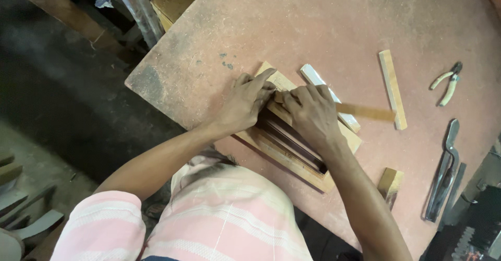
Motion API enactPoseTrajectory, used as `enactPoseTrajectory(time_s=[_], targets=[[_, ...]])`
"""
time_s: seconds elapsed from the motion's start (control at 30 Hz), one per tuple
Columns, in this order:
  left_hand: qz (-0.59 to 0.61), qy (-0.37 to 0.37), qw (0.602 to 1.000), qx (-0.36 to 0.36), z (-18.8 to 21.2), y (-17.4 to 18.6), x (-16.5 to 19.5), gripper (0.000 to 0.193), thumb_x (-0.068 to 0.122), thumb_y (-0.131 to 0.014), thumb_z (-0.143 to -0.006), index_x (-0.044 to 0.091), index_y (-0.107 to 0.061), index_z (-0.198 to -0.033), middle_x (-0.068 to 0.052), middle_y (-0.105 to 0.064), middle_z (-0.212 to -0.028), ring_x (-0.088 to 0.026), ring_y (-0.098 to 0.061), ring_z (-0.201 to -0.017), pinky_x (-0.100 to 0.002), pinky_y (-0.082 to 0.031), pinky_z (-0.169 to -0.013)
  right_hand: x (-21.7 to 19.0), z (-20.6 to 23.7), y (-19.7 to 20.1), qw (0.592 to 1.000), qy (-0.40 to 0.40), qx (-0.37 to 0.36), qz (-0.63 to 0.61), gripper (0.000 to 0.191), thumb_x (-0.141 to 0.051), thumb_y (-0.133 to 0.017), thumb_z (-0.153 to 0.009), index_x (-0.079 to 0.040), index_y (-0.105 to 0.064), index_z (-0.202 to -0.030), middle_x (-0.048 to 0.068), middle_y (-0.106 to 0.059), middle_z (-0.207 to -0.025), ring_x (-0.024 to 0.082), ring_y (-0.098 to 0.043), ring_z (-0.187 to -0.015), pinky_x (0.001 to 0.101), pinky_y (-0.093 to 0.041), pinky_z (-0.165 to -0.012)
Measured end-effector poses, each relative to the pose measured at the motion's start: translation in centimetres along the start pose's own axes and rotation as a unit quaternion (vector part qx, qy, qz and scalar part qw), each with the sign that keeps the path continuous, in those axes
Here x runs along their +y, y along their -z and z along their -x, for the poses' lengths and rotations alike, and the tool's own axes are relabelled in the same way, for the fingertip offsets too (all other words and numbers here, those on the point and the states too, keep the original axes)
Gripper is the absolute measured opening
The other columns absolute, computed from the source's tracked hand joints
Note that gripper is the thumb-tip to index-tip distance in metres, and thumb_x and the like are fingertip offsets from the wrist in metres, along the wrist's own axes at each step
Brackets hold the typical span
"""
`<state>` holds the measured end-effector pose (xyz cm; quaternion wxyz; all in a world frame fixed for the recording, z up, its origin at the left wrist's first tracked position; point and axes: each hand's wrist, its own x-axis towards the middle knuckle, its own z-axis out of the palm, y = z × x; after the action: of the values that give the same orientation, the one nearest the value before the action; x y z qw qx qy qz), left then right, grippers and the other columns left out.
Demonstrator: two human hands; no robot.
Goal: The person fits wooden slats into a rectangular wooden frame on a workbench, pressing each slat into place and tapping them with a wooden block and a hammer. They then use pliers to adjust fasteners along the frame edge, check the slats by hand, and carry the finished louver frame away from the bench.
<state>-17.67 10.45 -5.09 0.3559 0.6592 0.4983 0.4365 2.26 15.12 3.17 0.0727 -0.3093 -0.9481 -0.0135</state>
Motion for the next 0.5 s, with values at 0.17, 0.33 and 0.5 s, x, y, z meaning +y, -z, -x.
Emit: enactPoseTrajectory(time_s=[0.17, 0.33, 0.5], targets=[[0.004, 0.003, 1.000, -0.021, -0.1, -0.1, -0.4, 0.077, -0.006, -0.060, -0.085, 0.007, -0.035, -0.157, -0.010, -0.071, -0.129, -0.036, -0.053, -0.115, -0.048, -0.038, -0.106, -0.8, -0.1, -1.2, 0.998, -0.045, 0.038, -0.019, 0.017, -0.004, -0.072, -0.085, -0.004, -0.078, -0.101, 0.008, -0.063, -0.090, 0.027, -0.062, -0.090, 0.0432, -0.049, -0.081], [-0.051, -0.044, 0.997, -0.032, 0.3, -0.2, -0.5, 0.080, -0.006, -0.060, -0.087, 0.007, -0.030, -0.160, -0.009, -0.070, -0.129, -0.041, -0.052, -0.128, -0.055, -0.035, -0.108, -1.2, 0.4, -1.8, 0.990, -0.072, 0.094, -0.083, 0.014, -0.007, -0.076, -0.084, -0.003, -0.077, -0.097, 0.008, -0.065, -0.094, 0.029, -0.062, -0.090, 0.0437, -0.051, -0.081], [0.011, 0.031, 0.998, -0.045, -0.5, -0.5, 0.1, 0.064, 0.003, -0.062, -0.093, 0.010, -0.042, -0.154, -0.009, -0.068, -0.123, -0.036, -0.055, -0.115, -0.051, -0.040, -0.105, -0.5, 1.0, -2.0, 0.988, -0.100, 0.059, -0.099, 0.014, -0.007, -0.076, -0.083, -0.003, -0.079, -0.096, 0.009, -0.064, -0.091, 0.030, -0.063, -0.090, 0.0436, -0.051, -0.081]])
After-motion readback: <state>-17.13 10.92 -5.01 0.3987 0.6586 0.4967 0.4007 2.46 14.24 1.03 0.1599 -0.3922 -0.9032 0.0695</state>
